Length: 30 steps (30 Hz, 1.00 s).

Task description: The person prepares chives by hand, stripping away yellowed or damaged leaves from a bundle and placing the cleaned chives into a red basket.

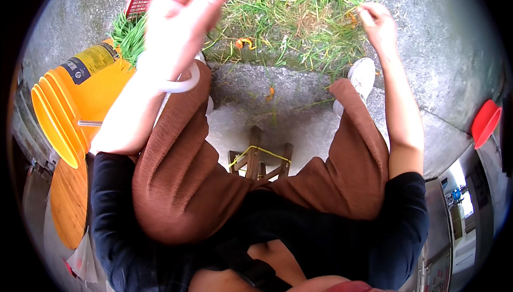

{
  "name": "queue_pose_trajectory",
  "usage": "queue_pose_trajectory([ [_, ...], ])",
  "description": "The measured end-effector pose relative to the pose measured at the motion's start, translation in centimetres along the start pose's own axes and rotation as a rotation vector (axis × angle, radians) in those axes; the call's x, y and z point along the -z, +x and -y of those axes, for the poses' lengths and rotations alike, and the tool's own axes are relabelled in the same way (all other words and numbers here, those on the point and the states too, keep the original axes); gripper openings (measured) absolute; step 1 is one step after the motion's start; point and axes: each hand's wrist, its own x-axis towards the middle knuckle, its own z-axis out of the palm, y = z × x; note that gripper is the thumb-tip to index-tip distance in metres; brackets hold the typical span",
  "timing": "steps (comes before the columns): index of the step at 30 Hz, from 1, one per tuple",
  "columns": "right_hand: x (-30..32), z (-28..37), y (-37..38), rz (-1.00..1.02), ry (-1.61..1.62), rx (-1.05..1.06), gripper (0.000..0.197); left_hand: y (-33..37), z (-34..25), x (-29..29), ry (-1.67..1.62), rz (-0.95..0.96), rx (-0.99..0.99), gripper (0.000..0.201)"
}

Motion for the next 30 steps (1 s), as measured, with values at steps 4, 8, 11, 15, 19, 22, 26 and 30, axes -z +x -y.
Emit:
queue_pose_trajectory([
  [4,4.0,4.9,-2.7,-0.341,0.565,0.178,0.015,-0.5,1.2,-0.8,-0.011,0.241,0.109,0.017],
  [8,1.5,8.0,-5.0,-0.104,0.782,0.038,0.019,-0.1,1.8,-0.5,0.026,0.236,0.051,0.017],
  [11,-1.1,9.1,-6.9,0.228,0.904,-0.156,0.019,-0.1,3.8,-0.3,0.007,0.221,0.136,0.015],
  [15,-1.8,9.9,-8.0,0.331,0.57,0.182,0.018,-0.7,8.0,-0.3,-0.201,0.262,0.648,0.015],
  [19,-2.0,11.1,-7.9,0.313,0.501,0.346,0.017,-1.0,11.6,-0.3,-0.132,0.133,0.949,0.028],
  [22,-2.1,11.8,-8.1,0.366,0.495,0.432,0.017,-1.3,12.7,-0.6,-0.418,0.034,1.218,0.037],
  [26,-2.5,12.3,-8.4,0.485,0.466,0.535,0.021,-1.2,12.2,-0.8,-0.74,0.167,1.062,0.022],
  [30,-2.5,12.4,-8.4,0.6,0.527,0.491,0.024,-0.5,10.7,-0.8,-0.547,0.137,0.788,0.015],
])
